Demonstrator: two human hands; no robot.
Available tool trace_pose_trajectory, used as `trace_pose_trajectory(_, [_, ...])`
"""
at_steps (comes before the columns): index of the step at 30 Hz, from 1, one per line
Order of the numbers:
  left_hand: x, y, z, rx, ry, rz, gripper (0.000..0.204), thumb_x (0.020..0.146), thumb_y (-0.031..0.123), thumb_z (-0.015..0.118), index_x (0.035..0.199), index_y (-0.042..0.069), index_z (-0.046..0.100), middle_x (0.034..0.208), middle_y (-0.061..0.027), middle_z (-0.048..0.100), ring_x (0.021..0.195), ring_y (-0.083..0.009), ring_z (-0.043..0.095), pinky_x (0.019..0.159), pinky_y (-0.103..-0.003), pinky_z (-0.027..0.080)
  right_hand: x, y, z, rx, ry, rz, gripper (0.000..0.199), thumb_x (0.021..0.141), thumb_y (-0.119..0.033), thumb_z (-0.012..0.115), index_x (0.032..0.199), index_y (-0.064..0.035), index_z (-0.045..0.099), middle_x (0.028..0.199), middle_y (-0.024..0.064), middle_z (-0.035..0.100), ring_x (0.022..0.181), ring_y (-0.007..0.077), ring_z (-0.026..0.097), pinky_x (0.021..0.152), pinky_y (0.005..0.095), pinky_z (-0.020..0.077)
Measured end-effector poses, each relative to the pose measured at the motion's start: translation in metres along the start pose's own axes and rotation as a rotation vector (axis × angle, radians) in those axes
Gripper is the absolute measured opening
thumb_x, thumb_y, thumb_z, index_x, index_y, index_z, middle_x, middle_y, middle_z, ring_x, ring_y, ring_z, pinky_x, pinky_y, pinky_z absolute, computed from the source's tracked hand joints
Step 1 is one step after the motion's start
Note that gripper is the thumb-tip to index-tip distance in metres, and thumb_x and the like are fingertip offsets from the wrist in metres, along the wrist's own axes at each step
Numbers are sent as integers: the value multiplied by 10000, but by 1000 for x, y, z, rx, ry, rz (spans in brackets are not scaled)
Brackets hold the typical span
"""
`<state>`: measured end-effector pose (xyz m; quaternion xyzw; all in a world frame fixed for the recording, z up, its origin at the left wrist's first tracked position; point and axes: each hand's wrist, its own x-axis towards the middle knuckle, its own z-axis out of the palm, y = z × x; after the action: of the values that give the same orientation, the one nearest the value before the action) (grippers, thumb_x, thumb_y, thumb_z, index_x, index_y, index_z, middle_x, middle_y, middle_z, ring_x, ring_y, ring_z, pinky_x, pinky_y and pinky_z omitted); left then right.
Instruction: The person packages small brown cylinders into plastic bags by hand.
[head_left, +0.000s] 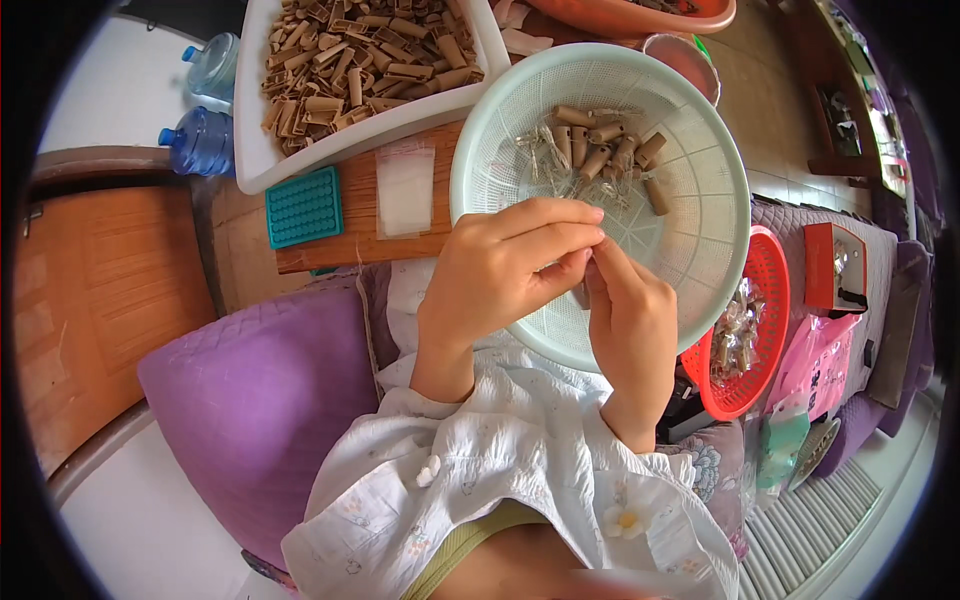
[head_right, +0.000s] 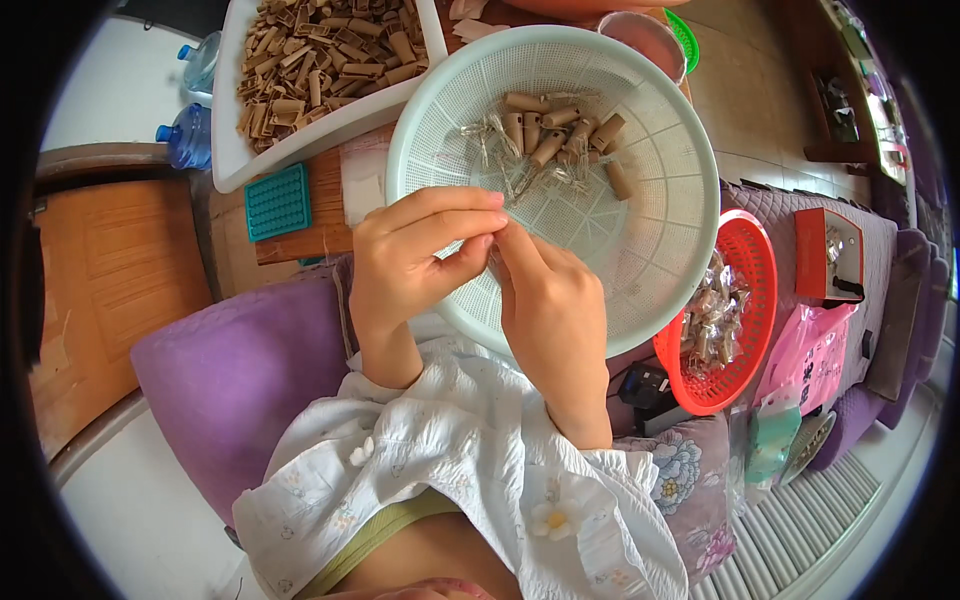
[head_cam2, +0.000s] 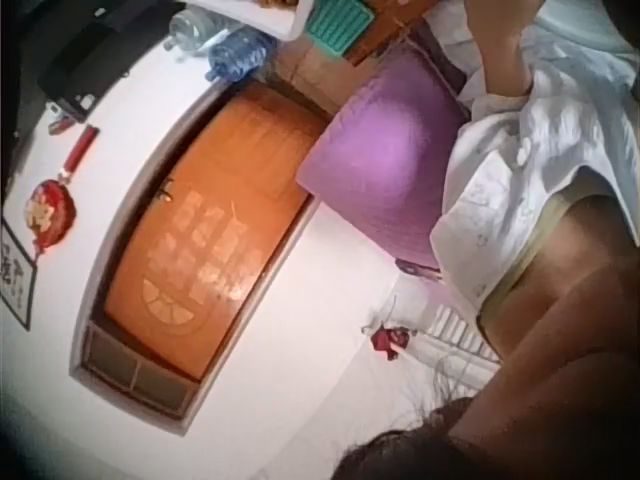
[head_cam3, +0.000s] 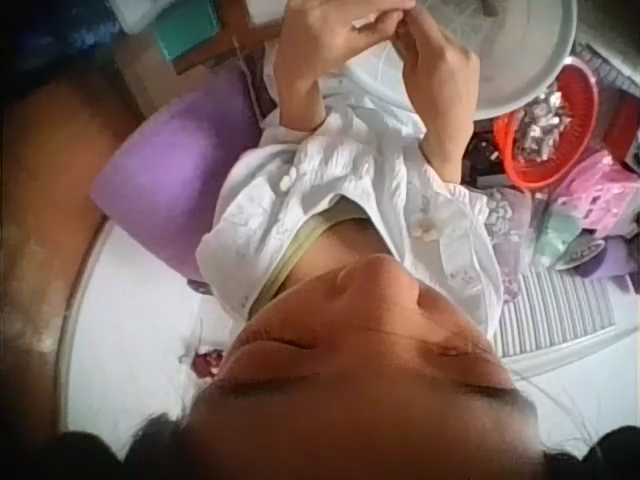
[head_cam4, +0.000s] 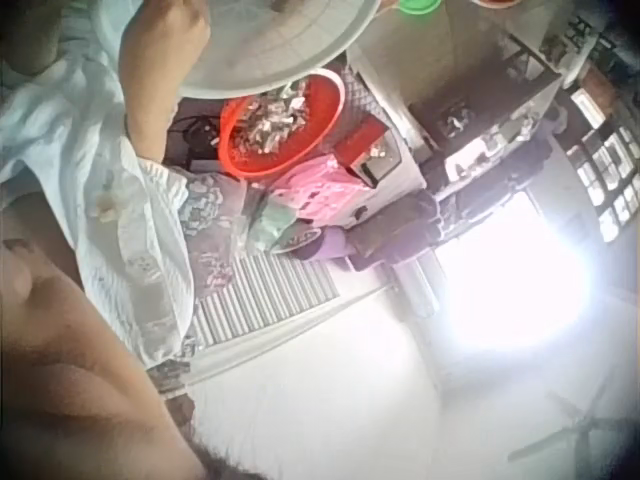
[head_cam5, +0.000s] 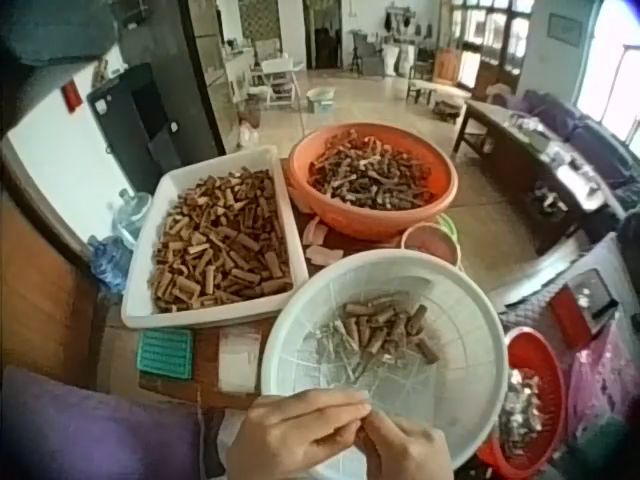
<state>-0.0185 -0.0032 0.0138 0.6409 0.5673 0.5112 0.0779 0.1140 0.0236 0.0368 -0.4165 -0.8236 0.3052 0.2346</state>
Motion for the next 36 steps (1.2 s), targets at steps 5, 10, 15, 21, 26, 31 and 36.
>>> trace_pose_trajectory(5, [2, 1, 0, -54, 41, -7, 210, 577, -29, 642, 763, 67, 654, 810, -51, 635, 636, -153, 617, 523, -221, 506, 1, -2, -1, -10, 9, -23, 140, 718, -20, 564, 854, -31, 534, 633, 101, 530, 559, 268, 519, 505, 355, 410])
trace_pose_trajectory(10, [1, 1, -1, 31, 86, 73, 189, 561, -27, 645, 719, 77, 652, 781, -38, 638, 590, -134, 606, 481, -211, 488, 1, -1, -1, -5, 1, -17, 136, 716, -15, 564, 847, -32, 534, 641, 93, 533, 566, 263, 521, 516, 354, 411])
trace_pose_trajectory(15, [1, -2, 0, 46, 91, 72, 132, 582, -9, 635, 680, 79, 627, 736, -22, 629, 544, -126, 589, 442, -209, 467, 0, 0, 1, -16, -53, -50, 147, 719, -11, 558, 863, -32, 539, 652, 95, 544, 583, 262, 533, 530, 356, 416])
trace_pose_trajectory(21, [1, -4, -1, -46, 57, 12, 37, 644, 43, 609, 649, 65, 579, 710, -25, 614, 516, -116, 567, 399, -200, 421, 2, 0, 2, 56, -16, -37, 156, 724, -16, 553, 878, -39, 546, 658, 94, 553, 584, 260, 538, 526, 348, 420])
trace_pose_trajectory(26, [1, -4, 0, -105, 80, 6, 35, 670, 61, 609, 668, 58, 574, 702, -34, 609, 481, -85, 515, 370, -190, 370, 1, 1, 2, 81, -21, -50, 160, 726, -14, 551, 883, -41, 550, 656, 94, 556, 582, 256, 540, 522, 349, 421])
trace_pose_trajectory(31, [-3, -16, -13, -109, 200, -170, 17, 734, 43, 556, 717, 46, 558, 790, -26, 607, 473, -21, 348, 402, -154, 278, 1, -2, -2, 109, -50, -66, 155, 724, -2, 547, 875, -36, 560, 671, 95, 569, 605, 258, 558, 537, 338, 436])
trace_pose_trajectory(36, [-10, -43, -30, -165, 490, -281, 57, 726, -14, 544, 769, 24, 547, 817, -59, 603, 521, -25, 406, 460, -155, 346, -5, 3, 3, 435, -12, 52, 150, 791, 2, 498, 920, -12, 574, 813, 110, 624, 712, 206, 614, 616, 264, 463])
